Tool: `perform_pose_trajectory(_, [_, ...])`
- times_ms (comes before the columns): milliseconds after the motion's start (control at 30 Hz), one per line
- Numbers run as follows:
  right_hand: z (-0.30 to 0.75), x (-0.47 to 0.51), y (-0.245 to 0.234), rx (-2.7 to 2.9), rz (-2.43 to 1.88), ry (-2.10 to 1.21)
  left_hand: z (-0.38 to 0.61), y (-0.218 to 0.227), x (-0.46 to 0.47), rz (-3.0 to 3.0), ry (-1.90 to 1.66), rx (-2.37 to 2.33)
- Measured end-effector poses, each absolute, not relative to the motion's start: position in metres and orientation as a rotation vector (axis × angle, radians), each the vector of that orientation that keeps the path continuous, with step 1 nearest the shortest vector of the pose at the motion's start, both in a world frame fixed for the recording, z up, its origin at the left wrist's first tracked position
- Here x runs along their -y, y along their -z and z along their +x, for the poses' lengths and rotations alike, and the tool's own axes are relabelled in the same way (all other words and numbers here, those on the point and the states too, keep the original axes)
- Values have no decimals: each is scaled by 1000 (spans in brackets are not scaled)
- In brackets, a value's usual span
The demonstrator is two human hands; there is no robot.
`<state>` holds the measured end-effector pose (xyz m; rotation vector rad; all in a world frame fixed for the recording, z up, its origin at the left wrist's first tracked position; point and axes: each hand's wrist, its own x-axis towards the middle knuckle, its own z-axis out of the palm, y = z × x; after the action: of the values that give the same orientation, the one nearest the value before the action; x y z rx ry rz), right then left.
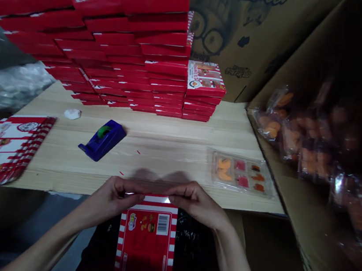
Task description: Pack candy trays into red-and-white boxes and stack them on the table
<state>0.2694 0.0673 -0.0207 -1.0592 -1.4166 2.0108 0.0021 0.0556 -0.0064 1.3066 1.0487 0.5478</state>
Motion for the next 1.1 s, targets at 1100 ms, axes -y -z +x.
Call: perform_pose_trajectory(1100, [269,-23,24,1399,-1286,-1720,-22,12,-11,1434,-771,-1310])
